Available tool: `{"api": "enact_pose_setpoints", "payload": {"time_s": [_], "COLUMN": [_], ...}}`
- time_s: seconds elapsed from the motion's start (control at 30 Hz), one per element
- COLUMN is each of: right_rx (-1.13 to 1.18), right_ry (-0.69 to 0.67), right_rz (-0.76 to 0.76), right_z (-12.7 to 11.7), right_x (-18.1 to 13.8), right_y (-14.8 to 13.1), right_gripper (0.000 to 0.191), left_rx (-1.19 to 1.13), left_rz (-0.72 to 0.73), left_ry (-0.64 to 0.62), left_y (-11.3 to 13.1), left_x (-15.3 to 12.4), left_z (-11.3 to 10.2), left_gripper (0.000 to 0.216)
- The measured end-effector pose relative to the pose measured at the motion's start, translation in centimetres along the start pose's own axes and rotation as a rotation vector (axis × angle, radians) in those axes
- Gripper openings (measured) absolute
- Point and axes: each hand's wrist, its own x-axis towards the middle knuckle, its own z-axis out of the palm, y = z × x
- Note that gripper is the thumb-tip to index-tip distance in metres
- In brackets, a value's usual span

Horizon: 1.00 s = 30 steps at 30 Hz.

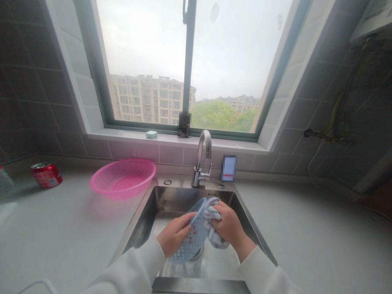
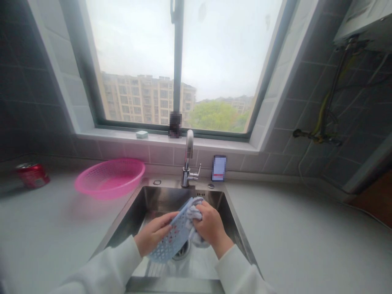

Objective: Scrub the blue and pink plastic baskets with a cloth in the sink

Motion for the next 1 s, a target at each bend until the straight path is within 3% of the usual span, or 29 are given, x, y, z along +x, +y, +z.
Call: {"api": "enact_pose_setpoints", "payload": {"time_s": [0.1,0.27,0.5,0.77,1.0], "right_rx": [-0.001,0.074,0.026,0.229,0.291], "right_ry": [-0.008,-0.165,0.041,-0.147,-0.057], "right_rz": [-0.044,-0.242,-0.025,-0.201,-0.116], "right_z": [0.1,0.9,0.1,0.4,0.1], "right_x": [-0.5,-1.7,-0.3,-1.5,-0.7], "right_y": [-0.8,-4.0,-0.7,-3.6,-2.0], "right_gripper": [0.013,0.010,0.016,0.012,0.013], "left_rx": [0.027,0.034,0.070,0.109,0.141], "left_rz": [0.000,0.041,0.006,0.064,-0.051], "left_ry": [0.036,0.059,0.083,0.105,0.136], "left_y": [-0.5,-0.4,0.1,-0.2,-0.3], "left_x": [0.0,0.2,0.1,0.3,0.4], "left_z": [0.1,0.2,0.2,0.2,0.4], "left_gripper": [0.050,0.047,0.048,0.047,0.054]}}
